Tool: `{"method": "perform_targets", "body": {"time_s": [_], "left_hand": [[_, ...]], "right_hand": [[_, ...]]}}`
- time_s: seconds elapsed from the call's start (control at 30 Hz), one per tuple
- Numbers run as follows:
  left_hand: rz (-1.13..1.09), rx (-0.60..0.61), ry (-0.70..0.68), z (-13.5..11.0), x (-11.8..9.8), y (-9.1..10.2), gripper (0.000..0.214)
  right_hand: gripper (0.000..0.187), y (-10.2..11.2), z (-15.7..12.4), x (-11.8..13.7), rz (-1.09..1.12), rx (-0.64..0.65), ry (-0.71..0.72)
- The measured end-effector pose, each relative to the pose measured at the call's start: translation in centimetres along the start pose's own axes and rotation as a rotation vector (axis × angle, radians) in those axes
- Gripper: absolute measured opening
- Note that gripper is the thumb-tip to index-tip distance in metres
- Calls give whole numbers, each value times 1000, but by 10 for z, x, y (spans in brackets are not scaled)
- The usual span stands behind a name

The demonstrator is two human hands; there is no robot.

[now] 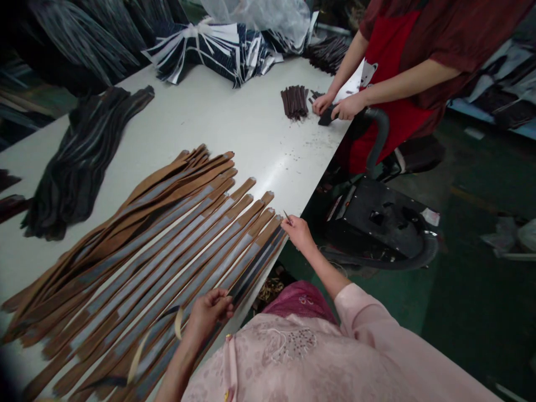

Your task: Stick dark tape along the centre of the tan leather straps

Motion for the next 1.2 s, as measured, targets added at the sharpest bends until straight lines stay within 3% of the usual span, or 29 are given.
{"method": "perform_targets", "body": {"time_s": [0.13, 0.27, 0.53, 0.9, 1.07, 1.13, 1.2], "left_hand": [[44, -86, 58, 1, 26, 34, 33], [48, -145, 100, 8, 46, 50, 39], [71, -188, 79, 24, 60, 56, 39], [160, -211, 55, 36, 80, 59, 34], [186, -247, 34, 38, 82, 61, 34], [188, -252, 11, 38, 83, 60, 34], [185, -252, -15, 37, 82, 59, 36]], "right_hand": [[17, -17, 23, -17, -75, -6, -31], [17, -31, 33, -30, -211, -48, -70], [25, -31, 33, -30, -444, -161, -74], [17, -33, 33, -29, -528, -188, -57], [17, -28, 21, -9, -573, -192, 17], [17, -40, 9, 7, -573, -134, 117], [19, -65, -4, 16, -568, 36, 178]]}}
Point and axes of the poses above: each hand's wrist, its own z-axis towards the middle knuckle, its own y-axis out of the back of the hand, x = y × z, the point moved 7 cm from there along z, towards the middle knuckle, and after that the axes turned 6 degrees about z, right-handed, at the moved point
